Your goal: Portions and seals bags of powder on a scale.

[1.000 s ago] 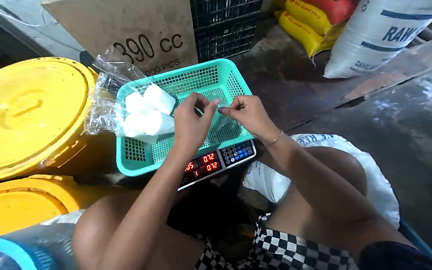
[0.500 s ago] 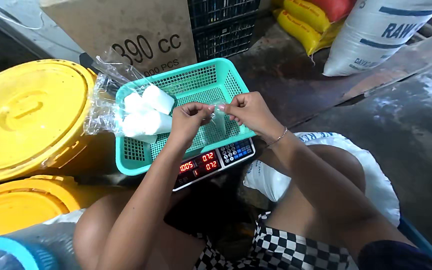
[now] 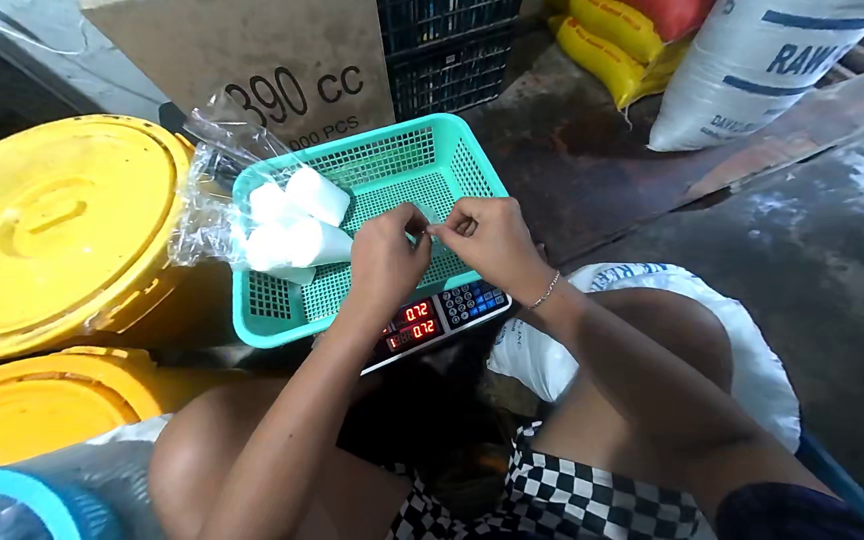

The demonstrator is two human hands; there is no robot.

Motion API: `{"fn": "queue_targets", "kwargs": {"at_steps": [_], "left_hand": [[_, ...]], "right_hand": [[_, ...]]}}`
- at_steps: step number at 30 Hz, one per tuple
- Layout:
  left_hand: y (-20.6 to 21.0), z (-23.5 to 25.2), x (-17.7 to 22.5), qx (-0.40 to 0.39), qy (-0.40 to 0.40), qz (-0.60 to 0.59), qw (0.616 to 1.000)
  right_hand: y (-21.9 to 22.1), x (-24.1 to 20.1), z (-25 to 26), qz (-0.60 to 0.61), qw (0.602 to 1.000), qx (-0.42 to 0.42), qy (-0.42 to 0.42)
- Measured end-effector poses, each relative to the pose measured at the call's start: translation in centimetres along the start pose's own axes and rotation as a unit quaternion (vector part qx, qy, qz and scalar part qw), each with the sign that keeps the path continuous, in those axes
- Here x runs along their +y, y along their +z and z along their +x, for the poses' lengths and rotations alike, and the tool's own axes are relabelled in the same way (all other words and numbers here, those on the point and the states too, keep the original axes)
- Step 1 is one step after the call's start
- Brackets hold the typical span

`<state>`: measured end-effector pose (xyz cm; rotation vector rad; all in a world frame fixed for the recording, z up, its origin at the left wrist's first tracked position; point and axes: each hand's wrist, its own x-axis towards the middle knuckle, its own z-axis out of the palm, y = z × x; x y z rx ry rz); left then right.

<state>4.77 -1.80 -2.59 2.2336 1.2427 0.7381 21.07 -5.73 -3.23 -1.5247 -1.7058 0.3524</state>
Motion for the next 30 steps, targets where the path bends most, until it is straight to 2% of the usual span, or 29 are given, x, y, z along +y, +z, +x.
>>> {"fn": "queue_targets", "kwargs": {"at_steps": [3,6,9,12,16,19,21,23,27,28,30], "left_hand": [[-0.6,0.3,-0.1,0.037,-0.033,-0.037,0.998],[-0.6,-0.4,0.5,0.058,-0.016,0.01,0.998],[-0.3,-0.5,1.4,0.044,-0.026,0.084,0.995],[-1.4,-0.3,1.0,0.013,-0.055,0.123,0.991],[-1.2,-0.2,-0.9,0.021,-0.001,0.076,0.997],[-0.6,0.2,-2.1,-0.004,-0.011,-0.064,0.998],[-0.1,0.7,-1.9,0.003,-0.054,-0.252,0.966],[-0.2,1.1,-1.5,-0.015,-0.113,-0.408,0.906],[0.3,1.3,-1.3,-0.056,-0.237,-0.584,0.775],[0.5,1.2,-1.3,-0.066,-0.251,-0.622,0.739],[0.8,1.2,-2.2,-0.122,-0.216,-0.672,0.698]], "right_hand": [[-0.9,-0.1,0.2,-0.016,0.999,-0.004,0.041],[-0.9,-0.4,-0.1,-0.012,0.999,-0.012,0.041],[-1.2,-1.0,-0.3,-0.085,0.995,-0.032,0.036],[-1.5,-1.5,0.2,-0.163,0.982,-0.053,0.081],[-1.9,-1.5,0.6,-0.125,0.983,-0.059,0.123],[-2.2,-0.2,1.1,-0.026,0.992,-0.038,0.116],[-2.4,0.2,1.4,0.039,0.994,-0.034,0.1],[-2.5,0.5,1.5,0.07,0.992,-0.043,0.099],[-2.5,1.5,1.9,0.091,0.986,-0.064,0.124],[-2.4,1.7,2.0,0.111,0.983,-0.066,0.133],[-2.4,2.4,2.4,0.2,0.965,-0.062,0.16]]}}
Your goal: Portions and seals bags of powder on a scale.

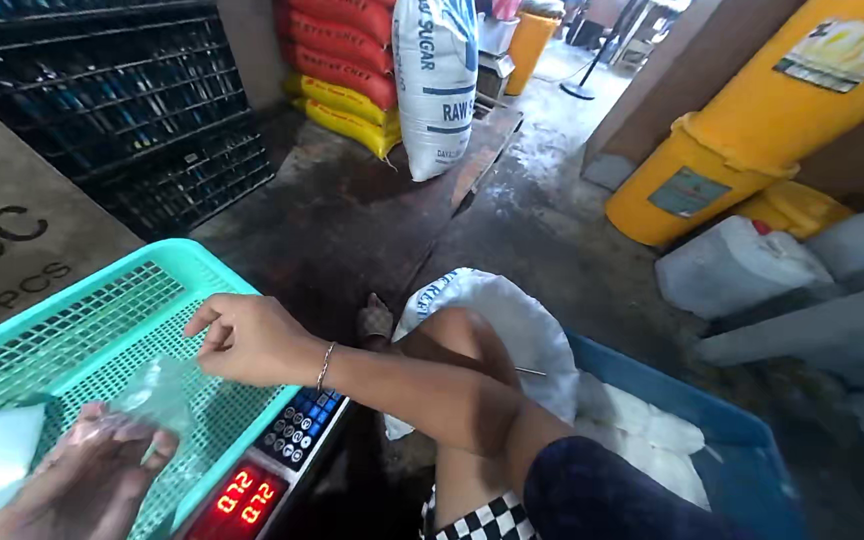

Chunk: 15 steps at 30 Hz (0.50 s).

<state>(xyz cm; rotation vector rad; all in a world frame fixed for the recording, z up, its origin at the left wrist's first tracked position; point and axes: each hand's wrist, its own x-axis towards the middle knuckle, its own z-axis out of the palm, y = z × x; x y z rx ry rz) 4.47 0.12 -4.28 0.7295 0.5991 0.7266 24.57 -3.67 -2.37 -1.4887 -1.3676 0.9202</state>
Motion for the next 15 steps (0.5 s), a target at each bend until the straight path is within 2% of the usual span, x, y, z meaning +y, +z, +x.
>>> {"fn": "queue_targets", "kwargs": {"at_steps": [2,4,7,10,12,15], "left_hand": [[-0.9,0.3,0.1,-0.091,0.019,0.006,0.996],[-1.5,0.5,0.3,-0.112,0.056,0.081,0.989],[-1.9,0.5,0.5,-0.025,0.095,0.192,0.976],[-1.1,0.4,0.2,0.085,0.142,0.265,0.95],[-0.9,0.3,-0.2,0.142,0.219,0.38,0.887],[-1.3,0.6,-0.7,0.205,0.314,0.489,0.788]], "right_hand": [[-0.2,-0.2,0.2,0.182,0.981,-0.036,0.058],[-0.3,-0.9,-0.1,0.331,0.935,-0.066,0.111],[0.2,-1.1,-0.6,0.431,0.884,-0.096,0.152],[1.7,-1.0,-1.1,0.462,0.862,-0.126,0.164],[2.6,-1.0,-1.3,0.433,0.877,-0.149,0.145],[3.4,-1.5,-2.1,0.25,0.95,-0.171,0.077]]}}
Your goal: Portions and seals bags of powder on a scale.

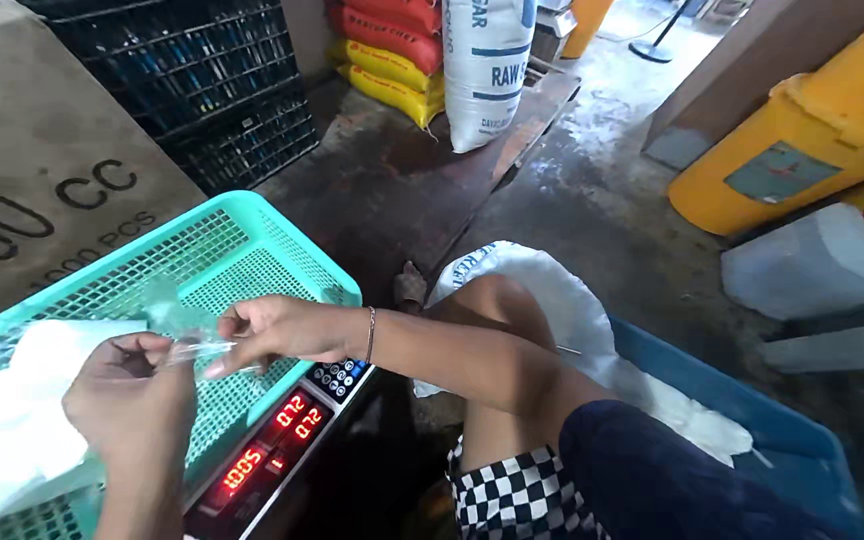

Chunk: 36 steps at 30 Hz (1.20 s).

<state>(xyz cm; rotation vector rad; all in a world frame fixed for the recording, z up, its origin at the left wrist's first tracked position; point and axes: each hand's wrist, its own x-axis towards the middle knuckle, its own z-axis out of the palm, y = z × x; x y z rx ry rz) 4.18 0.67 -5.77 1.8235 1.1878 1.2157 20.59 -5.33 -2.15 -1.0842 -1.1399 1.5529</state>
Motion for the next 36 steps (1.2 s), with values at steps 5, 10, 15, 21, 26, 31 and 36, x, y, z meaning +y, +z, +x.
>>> {"fn": "queue_targets", "kwargs": {"at_steps": [5,10,15,21,26,31,36], "left_hand": [[-0.8,-0.1,0.4,-0.121,0.17,0.19,0.96],[-0.3,-0.4,1.6,-0.214,0.201,0.196,0.936],[-1.0,0.3,1.7,-0.184,0.123,0.233,0.947],[-1.1,0.1,2.3,-0.204,0.129,0.24,0.94],[-1.7,1.1,0.1,-0.29,0.055,0.21,0.932],[-2.1,1.4,0.1,-0.336,0.018,0.217,0.916],[-2.9,0.9,1.5,-0.38,0.02,0.229,0.896]], "right_hand": [[-0.2,-0.2,-0.1,-0.354,0.918,0.175,-0.032],[-2.9,0.1,0.2,-0.436,0.874,0.208,-0.055],[-2.2,0.6,0.4,-0.507,0.833,0.066,-0.212],[-0.4,0.5,0.0,-0.653,0.752,-0.015,-0.086],[-5.5,-4.0,-6.9,-0.535,0.822,0.085,-0.177],[-18.1,-2.0,-18.3,-0.522,0.761,0.384,-0.019],[-22.9,11.1,-28.0,-0.486,0.692,0.294,0.445]]}}
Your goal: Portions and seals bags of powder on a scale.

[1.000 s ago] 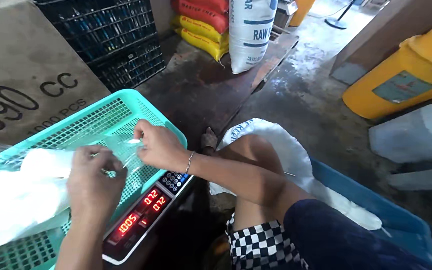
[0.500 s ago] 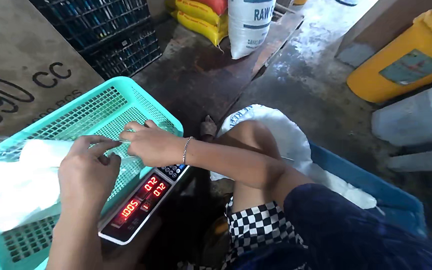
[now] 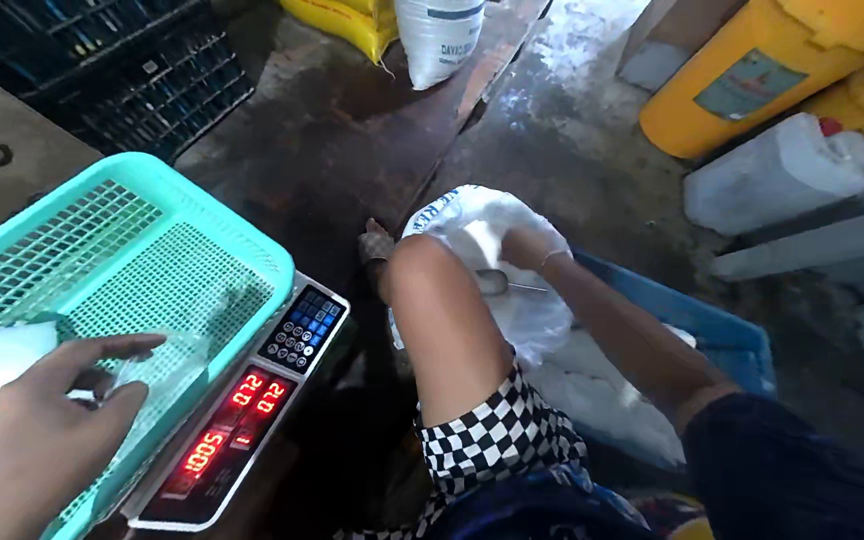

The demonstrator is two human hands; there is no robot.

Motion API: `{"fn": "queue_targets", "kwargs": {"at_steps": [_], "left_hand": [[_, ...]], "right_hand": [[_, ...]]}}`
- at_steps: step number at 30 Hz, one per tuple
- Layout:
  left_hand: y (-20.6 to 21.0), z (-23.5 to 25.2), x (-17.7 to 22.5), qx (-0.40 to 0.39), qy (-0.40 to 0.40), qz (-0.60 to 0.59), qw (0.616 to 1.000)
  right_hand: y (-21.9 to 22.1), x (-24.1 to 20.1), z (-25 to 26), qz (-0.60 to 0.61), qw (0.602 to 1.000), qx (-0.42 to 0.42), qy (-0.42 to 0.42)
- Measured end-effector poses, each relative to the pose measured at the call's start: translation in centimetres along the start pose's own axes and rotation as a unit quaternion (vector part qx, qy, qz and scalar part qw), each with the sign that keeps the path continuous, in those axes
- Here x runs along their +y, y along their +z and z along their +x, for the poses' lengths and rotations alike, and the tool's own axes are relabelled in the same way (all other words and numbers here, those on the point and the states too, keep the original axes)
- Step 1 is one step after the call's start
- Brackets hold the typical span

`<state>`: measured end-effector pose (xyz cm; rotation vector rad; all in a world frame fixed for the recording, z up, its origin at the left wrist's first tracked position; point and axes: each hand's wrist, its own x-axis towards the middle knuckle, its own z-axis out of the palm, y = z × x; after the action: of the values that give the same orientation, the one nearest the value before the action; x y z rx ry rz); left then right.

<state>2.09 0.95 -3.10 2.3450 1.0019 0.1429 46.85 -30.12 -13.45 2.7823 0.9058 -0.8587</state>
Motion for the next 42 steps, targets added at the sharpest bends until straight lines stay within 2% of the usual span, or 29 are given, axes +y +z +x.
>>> {"fn": "queue_targets", "kwargs": {"at_steps": [2,4,9,14,17,21,25,27,31,35,42], "left_hand": [[-0.2,-0.3,0.3,-0.013,-0.008,-0.005,1.0],[-0.3,-0.5,0.6,-0.016,-0.016,-0.014,1.0],[0.0,-0.4,1.1,-0.005,-0.038,-0.05,0.998],[-0.4,-0.5,1.5,-0.001,-0.047,-0.055,0.997],[-0.7,-0.9,1.1,0.013,-0.041,-0.086,0.995],[-0.8,-1.1,1.2,0.018,-0.04,-0.128,0.991],[-0.6,-1.0,1.3,0.02,-0.017,-0.127,0.992],[-0.5,-1.0,0.9,0.021,-0.004,-0.122,0.992],[-0.5,-1.0,0.7,0.012,-0.02,-0.112,0.993],[-0.5,-0.9,1.3,0.006,-0.038,-0.103,0.994],[-0.3,-1.3,1.6,-0.006,-0.034,-0.054,0.998]], "right_hand": [[4.1,1.3,-0.7,-0.017,0.996,-0.054,0.069],[6.8,1.8,-1.5,-0.011,0.993,-0.069,0.09],[10.5,2.6,-1.0,0.033,0.997,-0.008,0.073],[10.4,2.3,-1.2,0.082,0.994,-0.006,0.064],[9.1,2.5,-1.0,0.123,0.99,0.031,0.062],[10.0,0.8,3.1,0.165,0.983,0.048,0.064],[11.8,-3.8,8.0,0.192,0.976,0.054,0.081],[12.4,-3.9,8.8,0.21,0.973,0.053,0.076],[12.3,-1.6,6.0,0.276,0.955,0.098,0.051],[10.9,0.3,1.4,0.282,0.954,0.087,0.045],[11.0,3.4,-2.9,0.31,0.939,0.12,0.087]]}}
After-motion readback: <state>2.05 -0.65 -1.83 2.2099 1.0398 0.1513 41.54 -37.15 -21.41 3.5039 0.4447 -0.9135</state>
